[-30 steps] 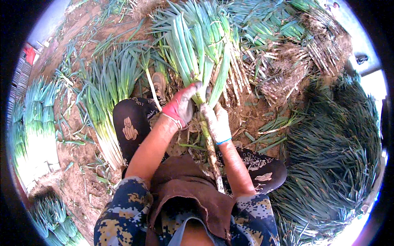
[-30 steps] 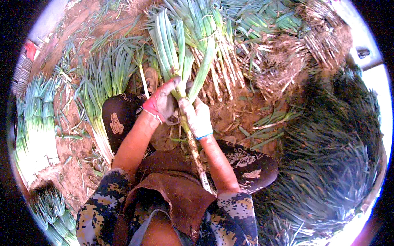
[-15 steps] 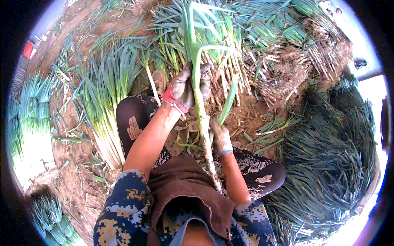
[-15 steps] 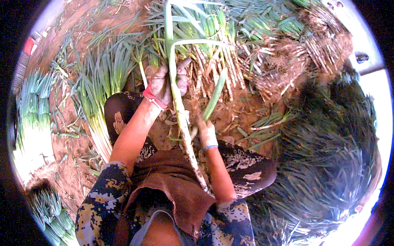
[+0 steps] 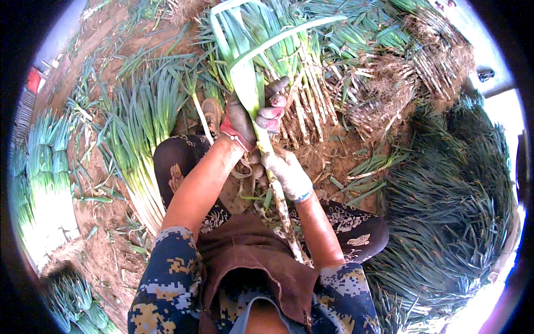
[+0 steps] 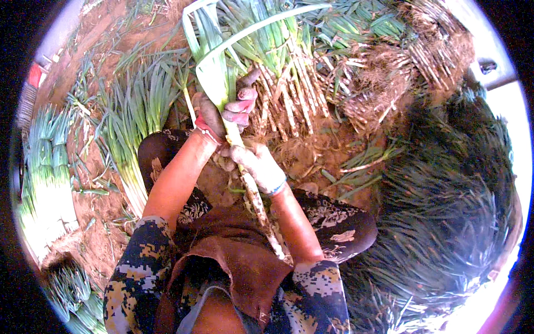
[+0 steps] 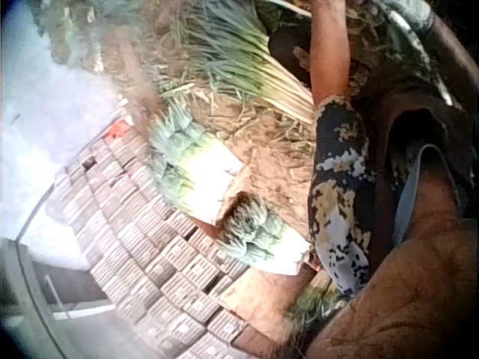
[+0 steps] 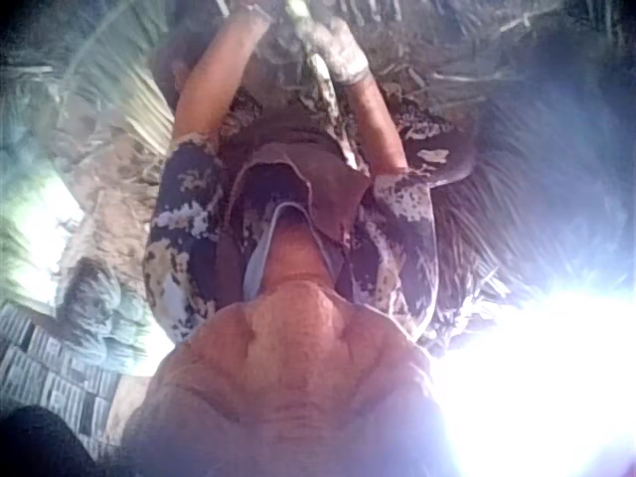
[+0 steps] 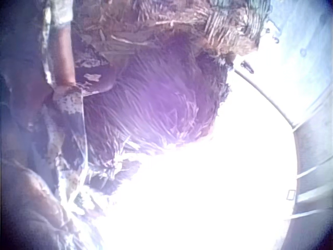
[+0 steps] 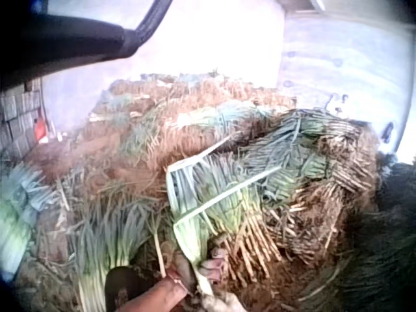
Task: The person sits on the ground and cleans harvested green onions by hand. They pick up individual onions, remove the root ends and outer layers, and place the cleaned vegetables into a pile.
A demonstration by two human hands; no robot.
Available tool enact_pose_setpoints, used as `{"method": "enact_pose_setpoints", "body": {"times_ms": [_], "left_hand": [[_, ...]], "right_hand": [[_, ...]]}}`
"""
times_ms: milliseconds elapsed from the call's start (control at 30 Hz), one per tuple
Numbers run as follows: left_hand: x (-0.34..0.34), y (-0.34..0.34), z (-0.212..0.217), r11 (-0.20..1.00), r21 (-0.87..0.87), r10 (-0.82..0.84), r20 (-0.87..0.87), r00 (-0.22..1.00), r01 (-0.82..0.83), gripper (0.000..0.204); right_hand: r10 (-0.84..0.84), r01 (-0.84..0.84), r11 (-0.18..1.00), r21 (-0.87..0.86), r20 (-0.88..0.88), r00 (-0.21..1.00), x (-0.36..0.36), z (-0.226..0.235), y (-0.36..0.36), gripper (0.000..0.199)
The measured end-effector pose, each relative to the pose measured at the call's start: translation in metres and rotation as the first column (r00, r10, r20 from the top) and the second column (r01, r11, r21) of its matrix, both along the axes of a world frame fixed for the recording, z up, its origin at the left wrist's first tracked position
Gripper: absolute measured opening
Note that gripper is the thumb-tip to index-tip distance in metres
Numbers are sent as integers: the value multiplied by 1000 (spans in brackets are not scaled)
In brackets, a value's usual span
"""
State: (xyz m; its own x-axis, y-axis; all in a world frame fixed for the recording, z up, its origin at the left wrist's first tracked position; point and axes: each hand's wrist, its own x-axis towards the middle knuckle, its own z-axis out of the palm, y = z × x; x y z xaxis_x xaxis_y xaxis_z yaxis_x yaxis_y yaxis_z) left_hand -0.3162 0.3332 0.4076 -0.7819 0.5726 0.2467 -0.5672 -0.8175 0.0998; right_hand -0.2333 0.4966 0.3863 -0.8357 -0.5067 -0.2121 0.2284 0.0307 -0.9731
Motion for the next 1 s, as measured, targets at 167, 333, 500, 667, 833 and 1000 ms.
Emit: {"method": "enact_pose_setpoints", "body": {"times_ms": [167,333,500,667,833,1000], "left_hand": [[-14,-10,9,811,-526,346,79,935,-255,69],[3,-11,1,694,-660,435,64,898,-289,58],[-6,-20,-30,782,-582,342,101,934,-223,45],[-2,-20,-35,860,-489,231,114,966,-148,43],[9,-20,-31,956,-260,158,64,985,-136,43],[5,-18,-18,915,-358,192,-15,981,-185,47]], "right_hand": [[-191,242,956,165,-274,942,-22,6,-13,42],[-55,320,810,491,-480,876,-24,3,-10,41],[-145,255,944,208,-434,889,-20,-14,-18,39],[-137,214,966,-143,419,898,-10,-63,-12,33],[90,-135,976,-171,-248,965,23,-121,-6,31],[474,-545,655,523,277,836,89,-212,68,41]]}}
